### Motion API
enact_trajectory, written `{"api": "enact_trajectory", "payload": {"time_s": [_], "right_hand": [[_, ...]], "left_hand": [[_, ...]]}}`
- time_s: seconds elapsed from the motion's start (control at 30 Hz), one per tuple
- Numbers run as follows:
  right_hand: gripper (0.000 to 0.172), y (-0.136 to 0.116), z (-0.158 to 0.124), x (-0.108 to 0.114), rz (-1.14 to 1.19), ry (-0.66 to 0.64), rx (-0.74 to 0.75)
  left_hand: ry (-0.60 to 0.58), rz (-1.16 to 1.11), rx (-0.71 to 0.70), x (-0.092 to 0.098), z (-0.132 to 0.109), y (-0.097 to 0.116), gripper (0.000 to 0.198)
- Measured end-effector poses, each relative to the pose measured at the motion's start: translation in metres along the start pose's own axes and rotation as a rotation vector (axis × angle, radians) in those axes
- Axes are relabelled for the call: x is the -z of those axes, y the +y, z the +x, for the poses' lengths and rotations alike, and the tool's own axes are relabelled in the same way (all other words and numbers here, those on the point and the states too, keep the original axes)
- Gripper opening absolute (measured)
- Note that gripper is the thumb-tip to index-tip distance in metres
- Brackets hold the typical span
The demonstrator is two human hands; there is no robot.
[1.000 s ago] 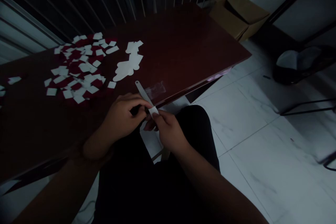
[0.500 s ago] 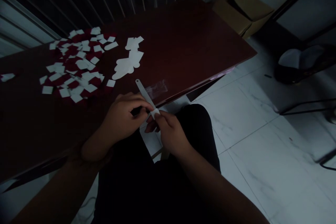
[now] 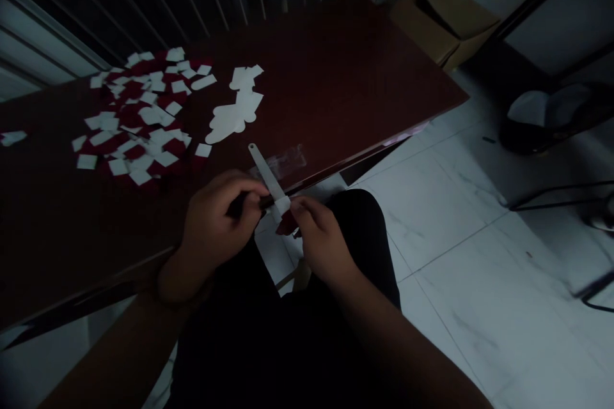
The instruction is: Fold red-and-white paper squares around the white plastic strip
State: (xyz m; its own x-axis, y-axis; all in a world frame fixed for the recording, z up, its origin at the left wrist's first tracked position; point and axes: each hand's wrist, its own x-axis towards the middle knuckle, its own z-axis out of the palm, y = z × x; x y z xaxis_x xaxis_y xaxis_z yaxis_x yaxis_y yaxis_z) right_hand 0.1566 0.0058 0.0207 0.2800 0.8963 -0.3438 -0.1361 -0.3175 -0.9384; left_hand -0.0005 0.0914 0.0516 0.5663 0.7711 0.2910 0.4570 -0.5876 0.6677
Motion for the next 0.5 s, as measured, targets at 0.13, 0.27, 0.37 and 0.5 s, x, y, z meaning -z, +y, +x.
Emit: {"api": "enact_trajectory", "payload": {"time_s": [0.13,0.27,0.37,0.5], "right_hand": [[0.026,-0.003,0.008,0.003,-0.014,0.071,0.02],[0.026,-0.003,0.017,0.003,-0.035,0.043,0.002],[0.025,-0.002,0.02,0.001,-0.001,0.06,0.006],[0.026,0.0,0.02,0.001,0.048,0.06,0.007]], "left_hand": [[0.035,-0.229,0.235,-0.012,-0.037,0.013,0.014],[0.06,-0.765,0.734,-0.045,-0.045,0.009,0.029],[0.114,-1.076,0.925,-0.063,-0.034,0.009,0.038],[0.199,-1.227,1.005,-0.07,-0.026,0.017,0.039]]}}
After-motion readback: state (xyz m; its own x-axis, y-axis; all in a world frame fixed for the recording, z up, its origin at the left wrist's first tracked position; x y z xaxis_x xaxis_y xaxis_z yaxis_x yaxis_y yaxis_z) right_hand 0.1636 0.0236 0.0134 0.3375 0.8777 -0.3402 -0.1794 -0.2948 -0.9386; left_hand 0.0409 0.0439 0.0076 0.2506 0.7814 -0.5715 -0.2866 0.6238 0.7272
